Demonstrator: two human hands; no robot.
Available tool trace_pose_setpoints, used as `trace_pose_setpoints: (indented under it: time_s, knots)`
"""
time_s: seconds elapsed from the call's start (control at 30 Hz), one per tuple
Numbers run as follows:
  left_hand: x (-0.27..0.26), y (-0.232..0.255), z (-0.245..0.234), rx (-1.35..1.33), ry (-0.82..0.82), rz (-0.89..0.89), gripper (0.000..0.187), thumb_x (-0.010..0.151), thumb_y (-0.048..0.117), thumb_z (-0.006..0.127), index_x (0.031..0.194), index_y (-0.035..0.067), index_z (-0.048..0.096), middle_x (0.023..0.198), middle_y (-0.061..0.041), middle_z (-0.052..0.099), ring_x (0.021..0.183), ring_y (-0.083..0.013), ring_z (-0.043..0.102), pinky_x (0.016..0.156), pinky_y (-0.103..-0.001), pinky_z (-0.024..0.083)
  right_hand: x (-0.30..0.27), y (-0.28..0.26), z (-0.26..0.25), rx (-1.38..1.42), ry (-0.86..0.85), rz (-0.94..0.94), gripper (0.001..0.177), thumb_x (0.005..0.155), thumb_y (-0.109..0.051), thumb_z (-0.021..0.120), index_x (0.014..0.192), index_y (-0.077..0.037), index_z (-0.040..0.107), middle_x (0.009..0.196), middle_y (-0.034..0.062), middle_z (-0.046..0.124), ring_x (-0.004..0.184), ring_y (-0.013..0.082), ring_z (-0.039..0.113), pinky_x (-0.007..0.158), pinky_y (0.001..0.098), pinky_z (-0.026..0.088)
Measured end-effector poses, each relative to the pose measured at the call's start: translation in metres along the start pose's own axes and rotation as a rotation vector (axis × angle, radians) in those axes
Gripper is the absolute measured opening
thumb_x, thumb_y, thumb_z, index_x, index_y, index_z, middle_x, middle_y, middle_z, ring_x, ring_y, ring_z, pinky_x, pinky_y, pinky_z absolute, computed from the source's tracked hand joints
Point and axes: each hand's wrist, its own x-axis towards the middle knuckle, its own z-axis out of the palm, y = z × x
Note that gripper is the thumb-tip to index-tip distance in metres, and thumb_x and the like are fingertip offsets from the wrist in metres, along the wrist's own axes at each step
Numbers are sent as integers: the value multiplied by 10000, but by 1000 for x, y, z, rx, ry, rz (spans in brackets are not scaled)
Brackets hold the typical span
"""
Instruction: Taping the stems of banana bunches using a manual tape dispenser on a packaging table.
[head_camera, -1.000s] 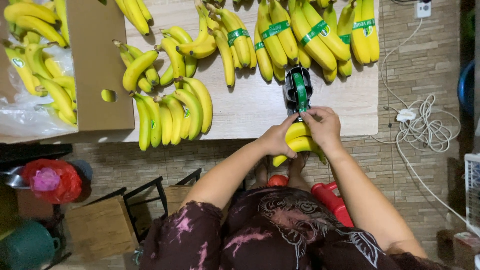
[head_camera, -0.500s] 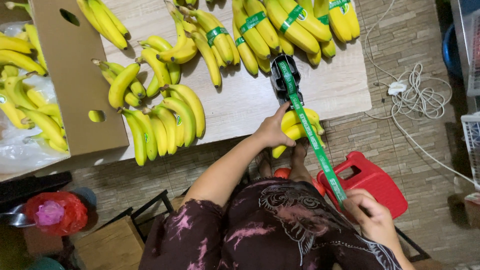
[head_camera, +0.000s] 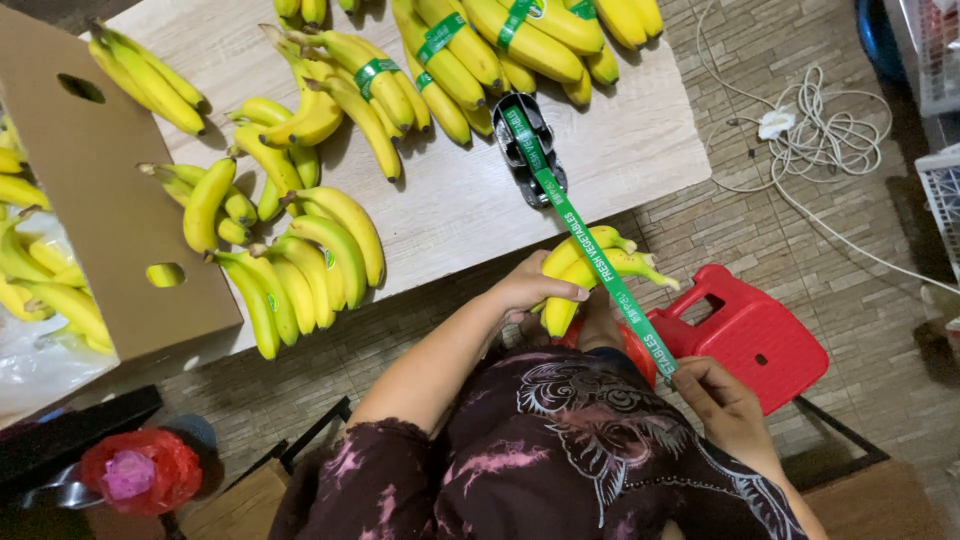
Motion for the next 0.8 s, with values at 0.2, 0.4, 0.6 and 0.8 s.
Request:
trace_pose_setpoints:
  time_s: [0.2, 0.4, 0.6, 0.8]
  knots:
    - [10, -12, 7, -387, -163, -174, 433, 729, 35, 827, 1068, -53, 572, 942, -256, 652, 777, -404, 712, 635, -492, 650, 5, 9, -2, -34, 5, 128, 143, 990, -143, 666, 898, -41, 706, 990, 17, 691, 957, 123, 602, 905, 250, 411]
    - [2, -4, 7, -427, -92, -263, 850, 685, 9, 816, 1317, 155, 266, 1276, -311, 498, 835, -469, 688, 679, -579, 628, 49, 48, 0, -325, -56, 187, 232, 971, -284, 643, 1079, -116, 761, 1102, 13, 758, 1048, 166, 682, 897, 310, 474]
    - [-10, 0, 6, -408, -123, -55, 937, 727, 40, 913, 1399, 49, 260, 1191, -301, 526, 948, -494, 662, 735, -667, 592, 136, 78, 43, -152, -67, -41, 180, 1010, -223, 693, 1094, -69, 735, 969, 173, 718, 1007, 259, 640, 960, 442, 482]
    - [-11, 4, 3, -394, -149, -89, 972, 698, 25, 916, 1426, 52, 273, 1203, -287, 536, 982, -471, 650, 758, -694, 573, 190, 97, 60, -556, -106, 88, 425, 885, -273, 619, 1186, 7, 728, 1184, 266, 715, 1225, 427, 613, 1150, 537, 389]
